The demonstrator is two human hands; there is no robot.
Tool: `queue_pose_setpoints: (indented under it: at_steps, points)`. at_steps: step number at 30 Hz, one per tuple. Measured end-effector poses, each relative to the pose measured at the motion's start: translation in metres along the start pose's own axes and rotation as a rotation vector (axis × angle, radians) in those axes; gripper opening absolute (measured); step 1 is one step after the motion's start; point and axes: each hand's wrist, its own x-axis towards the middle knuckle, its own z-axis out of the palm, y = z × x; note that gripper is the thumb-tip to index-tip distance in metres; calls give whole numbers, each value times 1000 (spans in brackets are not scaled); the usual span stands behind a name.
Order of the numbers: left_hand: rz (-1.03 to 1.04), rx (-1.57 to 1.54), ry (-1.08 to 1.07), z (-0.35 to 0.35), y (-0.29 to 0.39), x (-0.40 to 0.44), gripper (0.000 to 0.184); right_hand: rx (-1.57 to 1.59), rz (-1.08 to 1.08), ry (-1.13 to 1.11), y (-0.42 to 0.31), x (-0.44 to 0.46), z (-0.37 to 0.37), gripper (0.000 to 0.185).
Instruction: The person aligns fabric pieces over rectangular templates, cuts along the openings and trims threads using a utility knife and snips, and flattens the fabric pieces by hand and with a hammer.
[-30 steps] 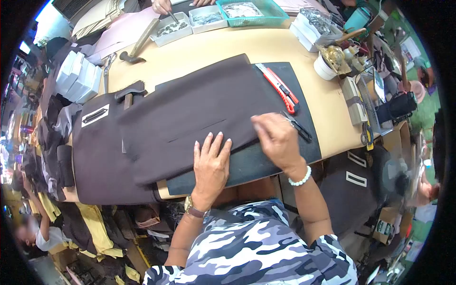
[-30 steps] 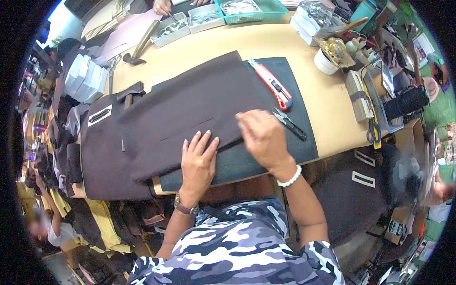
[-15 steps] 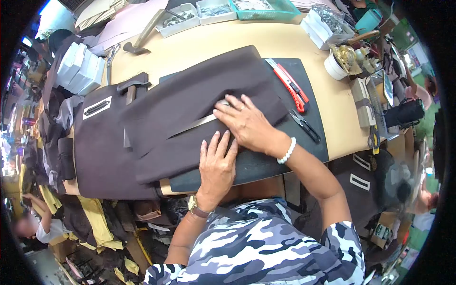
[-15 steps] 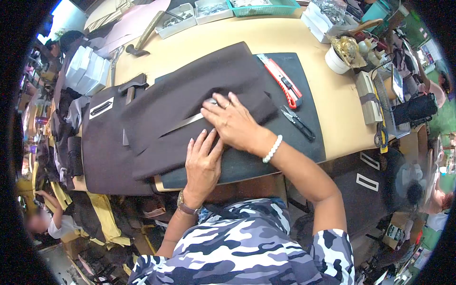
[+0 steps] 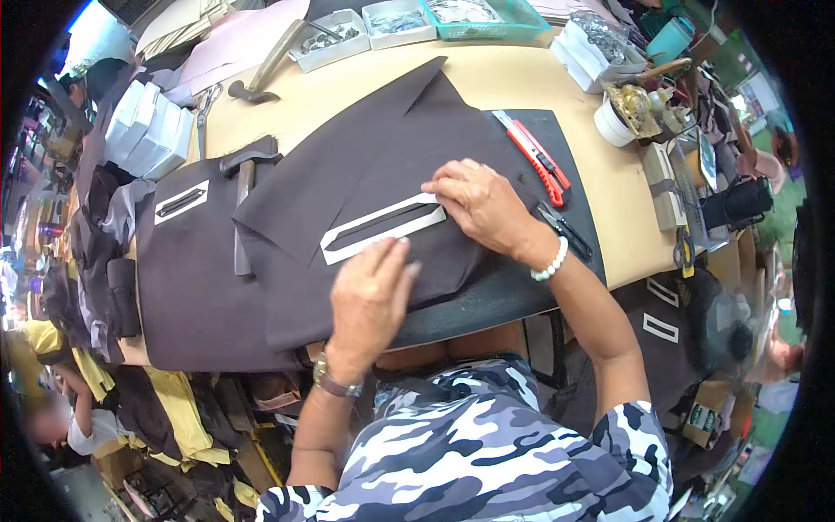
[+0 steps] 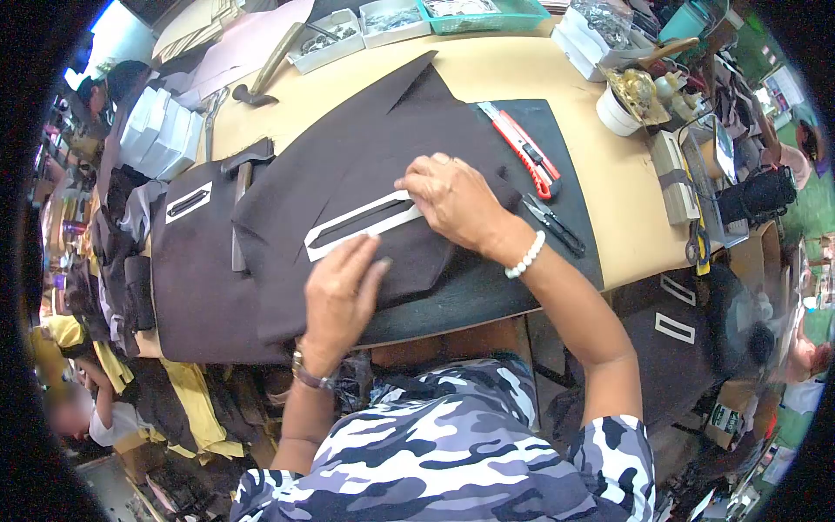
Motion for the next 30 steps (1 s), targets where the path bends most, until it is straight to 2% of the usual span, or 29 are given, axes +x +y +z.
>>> queue_pose_setpoints:
  at_steps: [5, 8, 14, 20, 23, 26, 29, 30]
  points:
    - [-68, 13, -58, -8, -28, 27, 18, 92, 94, -81, -11, -5, 10, 10]
    - [-59, -42, -138, 0, -40, 41, 14, 88, 144, -86, -10, -5, 15, 16]
    - [-199, -76, -224, 16, -43, 47, 11, 210, 165, -72, -2, -8, 19, 21]
    - [-93, 50, -204, 18, -37, 49, 9, 217, 177, -84, 0, -7, 19, 23]
    - [-43, 59, -175, 14, -35, 50, 10, 237, 204, -89, -2, -4, 17, 24]
    - [-123, -93, -286, 10, -41, 58, 13, 256, 231, -97, -2, -4, 17, 23]
    - [-200, -190, -380, 3, -42, 64, 20, 223, 193, -74, 0, -6, 19, 23]
    - [-237, -203, -378, 0, -42, 64, 29, 226, 196, -79, 0, -6, 19, 24]
